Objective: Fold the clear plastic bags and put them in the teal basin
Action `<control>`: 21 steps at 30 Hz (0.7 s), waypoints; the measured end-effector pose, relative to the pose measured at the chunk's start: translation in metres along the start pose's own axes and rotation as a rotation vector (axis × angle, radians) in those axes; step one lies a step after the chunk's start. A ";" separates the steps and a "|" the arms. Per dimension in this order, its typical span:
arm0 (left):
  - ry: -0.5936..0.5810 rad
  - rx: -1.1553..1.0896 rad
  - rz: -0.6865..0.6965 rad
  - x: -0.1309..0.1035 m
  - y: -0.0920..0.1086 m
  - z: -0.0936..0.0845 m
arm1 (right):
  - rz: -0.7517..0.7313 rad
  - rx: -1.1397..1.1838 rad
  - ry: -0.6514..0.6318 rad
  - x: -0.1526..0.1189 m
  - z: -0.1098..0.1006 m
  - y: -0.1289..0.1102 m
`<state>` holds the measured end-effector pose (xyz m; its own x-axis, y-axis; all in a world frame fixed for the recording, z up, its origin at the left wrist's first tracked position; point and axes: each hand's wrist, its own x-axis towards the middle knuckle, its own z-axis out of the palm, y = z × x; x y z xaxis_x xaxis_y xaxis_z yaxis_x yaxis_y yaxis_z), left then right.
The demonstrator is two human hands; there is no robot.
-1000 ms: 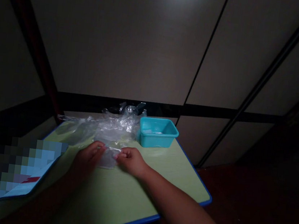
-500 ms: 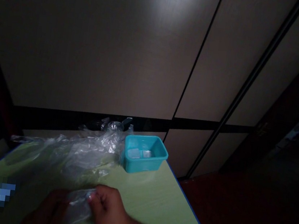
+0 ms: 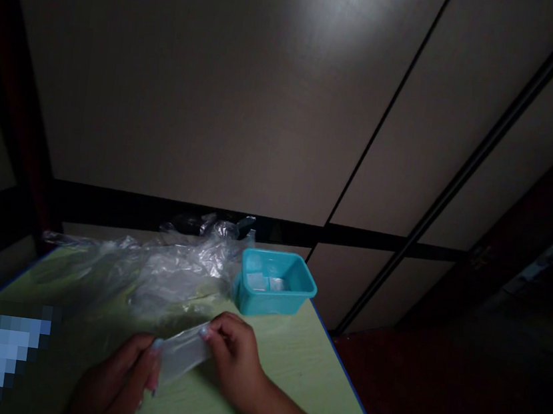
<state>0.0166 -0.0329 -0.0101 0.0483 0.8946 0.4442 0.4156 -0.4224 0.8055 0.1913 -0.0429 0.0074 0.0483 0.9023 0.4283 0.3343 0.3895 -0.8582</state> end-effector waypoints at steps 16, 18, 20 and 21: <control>0.035 -0.306 -0.025 0.025 -0.023 0.006 | 0.420 -1.021 0.000 0.129 -0.156 0.022; -0.007 -0.297 -0.019 0.026 -0.026 0.009 | 0.490 -1.080 -0.026 0.135 -0.151 0.030; -0.052 -0.285 -0.009 0.025 -0.028 0.011 | 0.566 -1.114 -0.057 0.141 -0.145 0.037; -0.073 -0.280 -0.003 0.025 -0.029 0.012 | 0.609 -1.121 -0.075 0.144 -0.142 0.039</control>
<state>0.0171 0.0036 -0.0266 0.1174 0.8997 0.4205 0.1497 -0.4346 0.8881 0.3451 0.0759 0.0758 0.4321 0.9018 0.0032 0.8863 -0.4240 -0.1863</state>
